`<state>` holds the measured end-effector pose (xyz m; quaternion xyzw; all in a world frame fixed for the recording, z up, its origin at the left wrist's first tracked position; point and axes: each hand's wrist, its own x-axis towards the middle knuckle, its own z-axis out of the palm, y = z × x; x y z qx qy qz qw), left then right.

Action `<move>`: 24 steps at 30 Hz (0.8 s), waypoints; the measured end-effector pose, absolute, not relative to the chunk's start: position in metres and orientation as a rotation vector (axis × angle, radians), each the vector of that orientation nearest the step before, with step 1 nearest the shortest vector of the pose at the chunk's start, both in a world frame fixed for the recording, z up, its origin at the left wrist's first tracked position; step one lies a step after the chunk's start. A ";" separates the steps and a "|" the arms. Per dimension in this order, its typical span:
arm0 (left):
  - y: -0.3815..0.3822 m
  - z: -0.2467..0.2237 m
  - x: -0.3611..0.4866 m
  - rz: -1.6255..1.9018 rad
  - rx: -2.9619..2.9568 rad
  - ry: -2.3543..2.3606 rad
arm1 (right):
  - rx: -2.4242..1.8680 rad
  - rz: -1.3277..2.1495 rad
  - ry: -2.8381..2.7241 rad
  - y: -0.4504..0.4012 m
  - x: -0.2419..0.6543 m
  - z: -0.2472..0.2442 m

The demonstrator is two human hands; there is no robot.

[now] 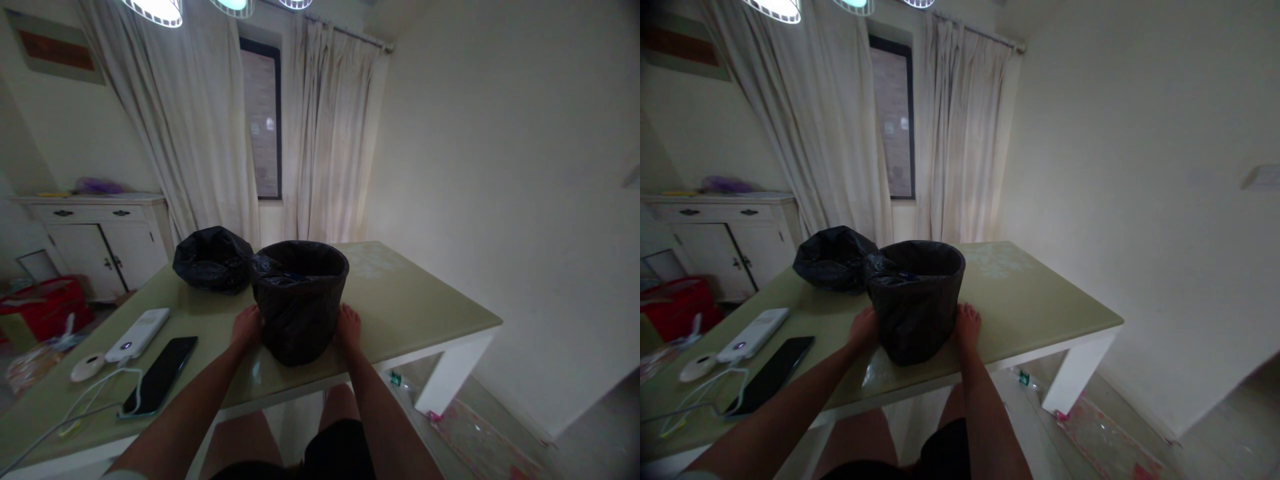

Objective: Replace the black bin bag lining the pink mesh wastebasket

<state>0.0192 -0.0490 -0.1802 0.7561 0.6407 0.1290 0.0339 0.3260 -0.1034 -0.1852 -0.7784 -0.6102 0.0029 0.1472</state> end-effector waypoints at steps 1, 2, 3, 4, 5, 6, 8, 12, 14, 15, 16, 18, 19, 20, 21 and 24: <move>-0.049 -0.180 0.019 0.397 2.326 1.969 | -2.244 0.001 -1.756 -0.103 0.326 -0.185; -0.049 -0.180 0.019 0.395 2.326 1.966 | -2.249 -0.003 -1.760 -0.103 0.326 -0.185; -0.049 -0.180 0.020 0.391 2.326 1.965 | -2.255 -0.002 -1.766 -0.103 0.326 -0.185; -0.048 -0.180 0.020 0.385 2.325 1.965 | -2.257 -0.001 -1.773 -0.104 0.326 -0.185; -0.048 -0.179 0.020 0.380 2.323 1.965 | -2.260 0.003 -1.778 -0.104 0.327 -0.185; -0.048 -0.179 0.020 0.377 2.321 1.967 | -2.263 0.008 -1.782 -0.104 0.327 -0.184; -0.048 -0.179 0.021 0.375 2.315 1.973 | -2.266 0.010 -1.788 -0.104 0.328 -0.184; -0.049 -0.180 0.021 0.393 2.306 1.987 | -2.257 0.001 -1.790 -0.103 0.328 -0.185; -0.049 -0.182 0.020 0.407 2.306 1.985 | -2.252 0.001 -1.785 -0.102 0.328 -0.186; -0.049 -0.182 0.020 0.414 2.306 1.982 | -2.251 -0.001 -1.782 -0.102 0.328 -0.187; -0.048 -0.183 0.020 0.424 2.304 1.978 | -2.250 -0.004 -1.780 -0.101 0.328 -0.187; -0.047 -0.184 0.020 0.454 2.297 1.968 | -2.253 -0.005 -1.775 -0.100 0.329 -0.189; -0.047 -0.184 0.020 0.474 2.293 1.959 | -2.250 -0.005 -1.773 -0.100 0.329 -0.189; -0.047 -0.184 0.019 0.495 2.288 1.948 | -2.246 -0.003 -1.771 -0.100 0.329 -0.190; -0.047 -0.184 0.019 0.518 2.280 1.936 | -2.240 -0.002 -1.770 -0.100 0.329 -0.190; -0.049 -0.184 0.017 0.608 2.240 1.881 | -2.227 0.004 -1.771 -0.102 0.329 -0.188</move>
